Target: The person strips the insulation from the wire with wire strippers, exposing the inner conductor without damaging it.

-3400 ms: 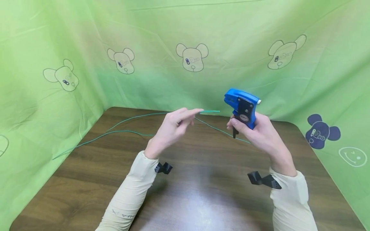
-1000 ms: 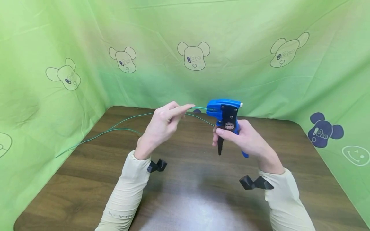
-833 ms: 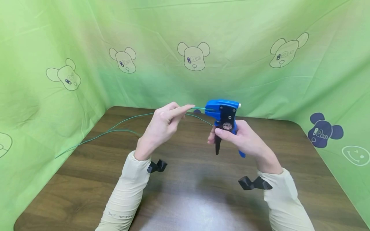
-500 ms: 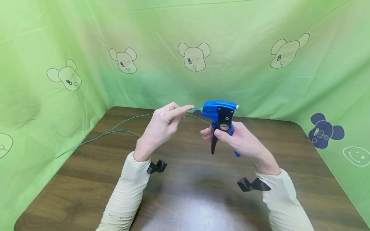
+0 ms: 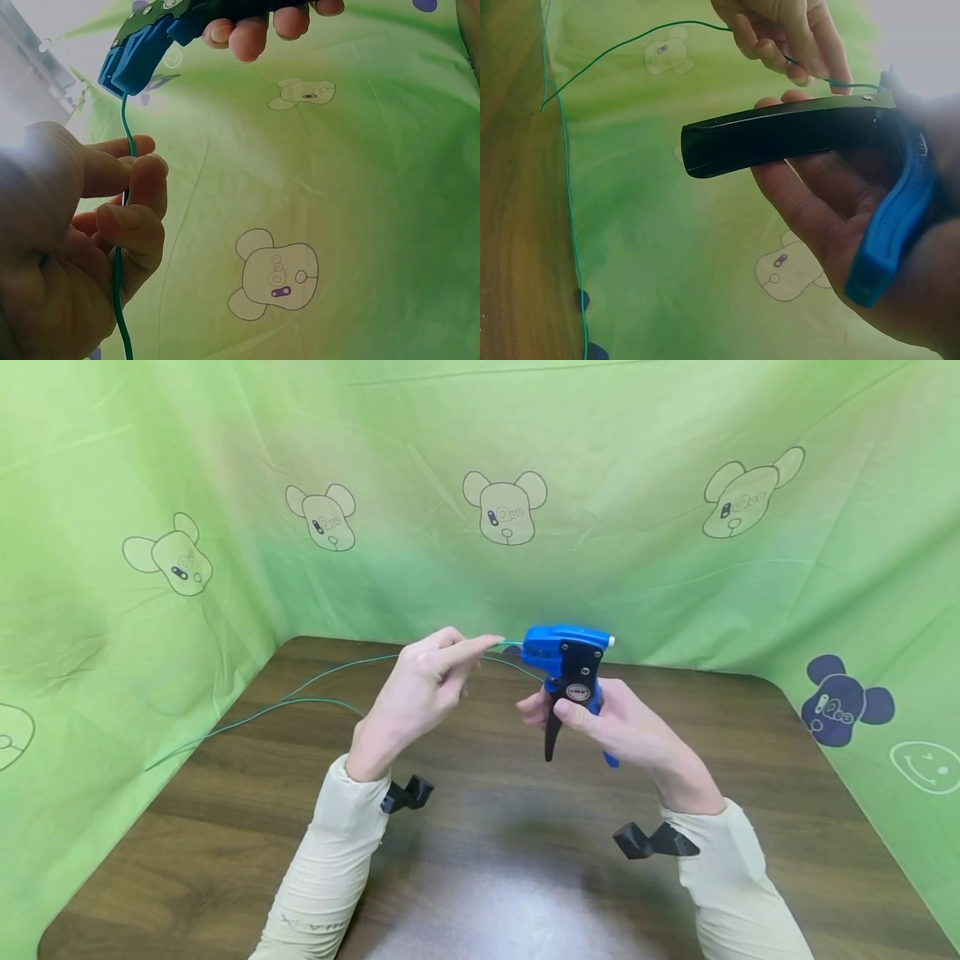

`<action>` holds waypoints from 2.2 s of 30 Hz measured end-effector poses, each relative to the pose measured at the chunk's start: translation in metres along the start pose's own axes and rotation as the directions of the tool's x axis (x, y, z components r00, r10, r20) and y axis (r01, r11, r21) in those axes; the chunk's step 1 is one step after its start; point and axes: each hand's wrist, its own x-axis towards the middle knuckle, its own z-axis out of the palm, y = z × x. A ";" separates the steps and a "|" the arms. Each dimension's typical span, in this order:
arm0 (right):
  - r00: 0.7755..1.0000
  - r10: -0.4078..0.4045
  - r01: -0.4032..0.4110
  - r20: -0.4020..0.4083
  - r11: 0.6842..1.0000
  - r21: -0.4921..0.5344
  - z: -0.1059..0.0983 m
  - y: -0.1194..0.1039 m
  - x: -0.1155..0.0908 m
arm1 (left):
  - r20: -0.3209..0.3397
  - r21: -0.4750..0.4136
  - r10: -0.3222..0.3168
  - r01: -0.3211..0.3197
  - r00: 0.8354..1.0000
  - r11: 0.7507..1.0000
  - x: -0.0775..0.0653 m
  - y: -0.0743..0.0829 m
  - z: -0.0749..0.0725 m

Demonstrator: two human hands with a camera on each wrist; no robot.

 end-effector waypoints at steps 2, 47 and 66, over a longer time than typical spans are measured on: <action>1.000 -0.029 0.029 0.009 0.999 0.021 0.000 0.001 0.001 | -0.004 0.001 0.004 -0.004 1.000 1.000 0.000 0.000 0.000; 0.979 0.180 -0.183 -0.097 0.983 -0.026 0.007 -0.003 0.003 | -0.001 0.090 0.027 -0.026 1.000 0.996 -0.002 0.004 0.003; 0.976 0.143 -0.133 -0.164 0.989 0.072 0.015 0.002 0.006 | 0.018 0.104 0.022 -0.024 1.000 0.994 -0.001 0.008 0.003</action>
